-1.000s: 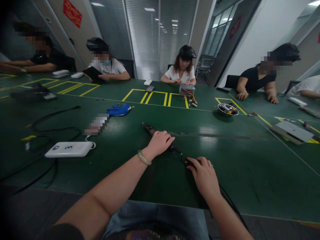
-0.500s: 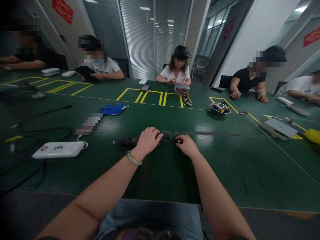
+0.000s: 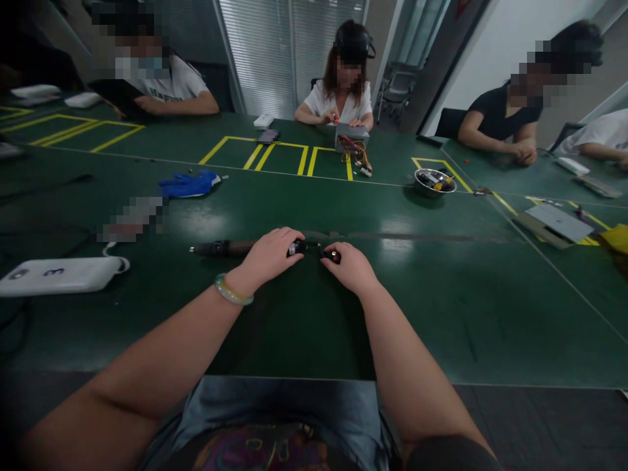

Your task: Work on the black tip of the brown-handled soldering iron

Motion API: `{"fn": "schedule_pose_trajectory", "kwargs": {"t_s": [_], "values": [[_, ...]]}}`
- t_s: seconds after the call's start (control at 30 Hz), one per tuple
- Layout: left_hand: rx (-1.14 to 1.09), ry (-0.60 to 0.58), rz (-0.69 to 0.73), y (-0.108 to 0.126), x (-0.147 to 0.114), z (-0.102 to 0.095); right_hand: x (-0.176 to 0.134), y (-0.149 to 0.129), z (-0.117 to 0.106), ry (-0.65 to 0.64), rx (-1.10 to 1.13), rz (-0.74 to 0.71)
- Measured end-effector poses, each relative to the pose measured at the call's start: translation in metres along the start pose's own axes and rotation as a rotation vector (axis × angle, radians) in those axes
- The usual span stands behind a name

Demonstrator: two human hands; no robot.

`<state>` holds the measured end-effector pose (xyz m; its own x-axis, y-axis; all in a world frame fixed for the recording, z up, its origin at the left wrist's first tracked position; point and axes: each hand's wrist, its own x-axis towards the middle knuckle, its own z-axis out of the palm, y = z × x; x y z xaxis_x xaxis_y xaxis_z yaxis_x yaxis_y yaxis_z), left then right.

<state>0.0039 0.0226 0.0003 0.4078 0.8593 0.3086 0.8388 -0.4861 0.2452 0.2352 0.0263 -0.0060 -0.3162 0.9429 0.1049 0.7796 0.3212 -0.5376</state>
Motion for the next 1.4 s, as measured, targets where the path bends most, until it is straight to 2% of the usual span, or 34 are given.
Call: {"fn": "schedule_pose_trajectory", "kwargs": {"t_s": [0.33,0.6,0.97,1.1,1.27,1.33,1.4], "values": [[-0.059,-0.051,0.091,-0.001,-0.002,-0.01,-0.012,0.002,-0.016,-0.104,-0.043,0.165],[0.009,-0.045,0.147,0.007,-0.009,-0.01,-0.011,0.013,-0.021,-0.13,0.025,0.195],[0.041,-0.016,0.131,0.013,-0.009,-0.007,-0.014,0.006,-0.027,-0.188,0.097,0.332],[0.026,-0.026,0.152,0.012,-0.007,-0.007,-0.014,0.001,-0.022,-0.083,0.113,0.292],[0.038,-0.048,0.159,0.013,-0.005,-0.005,-0.011,-0.007,-0.015,0.056,0.195,0.129],[0.045,-0.044,0.145,0.014,-0.005,-0.003,-0.01,-0.01,-0.013,0.028,0.297,0.08],[0.048,-0.032,0.144,0.014,-0.004,-0.002,-0.009,-0.012,-0.008,-0.066,0.415,0.035]]}}
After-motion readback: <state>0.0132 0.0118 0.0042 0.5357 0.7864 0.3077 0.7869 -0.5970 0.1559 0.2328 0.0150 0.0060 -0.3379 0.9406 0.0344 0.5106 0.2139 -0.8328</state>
